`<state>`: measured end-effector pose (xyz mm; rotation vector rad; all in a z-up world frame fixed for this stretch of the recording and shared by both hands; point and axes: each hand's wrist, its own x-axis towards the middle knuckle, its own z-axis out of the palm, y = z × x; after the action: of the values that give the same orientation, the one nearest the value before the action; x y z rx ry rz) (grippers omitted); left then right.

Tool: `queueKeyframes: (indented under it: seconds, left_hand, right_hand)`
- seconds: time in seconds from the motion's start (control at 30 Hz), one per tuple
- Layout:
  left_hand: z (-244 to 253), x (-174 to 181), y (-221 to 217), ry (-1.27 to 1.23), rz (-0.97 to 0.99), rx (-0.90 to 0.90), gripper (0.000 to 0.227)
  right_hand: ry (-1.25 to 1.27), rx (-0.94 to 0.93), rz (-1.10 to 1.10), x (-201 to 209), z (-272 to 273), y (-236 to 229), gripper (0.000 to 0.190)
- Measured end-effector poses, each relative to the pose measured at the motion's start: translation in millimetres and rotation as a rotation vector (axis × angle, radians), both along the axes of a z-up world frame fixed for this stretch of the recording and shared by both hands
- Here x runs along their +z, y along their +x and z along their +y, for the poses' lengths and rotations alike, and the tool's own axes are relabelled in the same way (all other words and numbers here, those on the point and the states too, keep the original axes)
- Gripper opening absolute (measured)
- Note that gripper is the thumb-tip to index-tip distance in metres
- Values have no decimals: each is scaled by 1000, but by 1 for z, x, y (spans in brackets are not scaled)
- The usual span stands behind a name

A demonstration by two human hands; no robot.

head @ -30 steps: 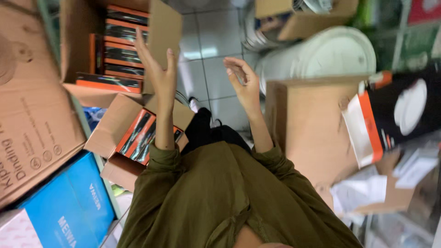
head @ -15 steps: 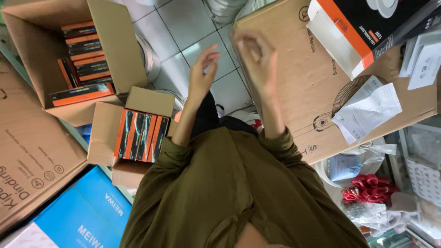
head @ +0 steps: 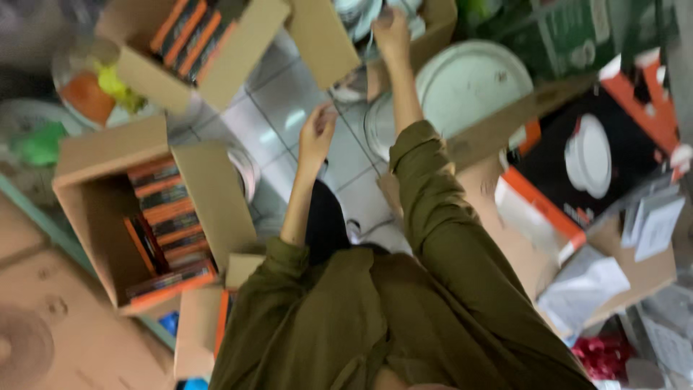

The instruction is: The person unboxes a round LED downlight, places it back inside its cardboard packaging along with the manual, and then organizes several identical light boxes into a larger cardboard shipping carton.

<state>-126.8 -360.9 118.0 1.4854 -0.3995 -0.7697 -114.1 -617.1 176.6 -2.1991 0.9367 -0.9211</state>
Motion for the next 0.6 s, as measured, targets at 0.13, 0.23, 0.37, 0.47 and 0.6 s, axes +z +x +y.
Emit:
queueKeyframes:
  seconds: [0.13,0.23,0.37,0.47,0.6]
  left_hand:
    - [-43,-28,57,70,-122,16,37]
    - [-80,-49,84,153,-137,-14,37]
    - [-108,-63,107,165,-49,-66,37]
    - [-118,-74,113,91,-5,-83,37]
    - [-127,-87,106,6,100,-137,35]
  right_hand:
    - [146,-81,-34,-51,-43,56,44]
    - [192,-187,-66,-103,-66,78,35]
    - [562,-444,-136,-146,-93,91,28]
    - [298,-503,-42,-162,-130,73,29]
    - [-49,-325,367,-173,-172,62,81]
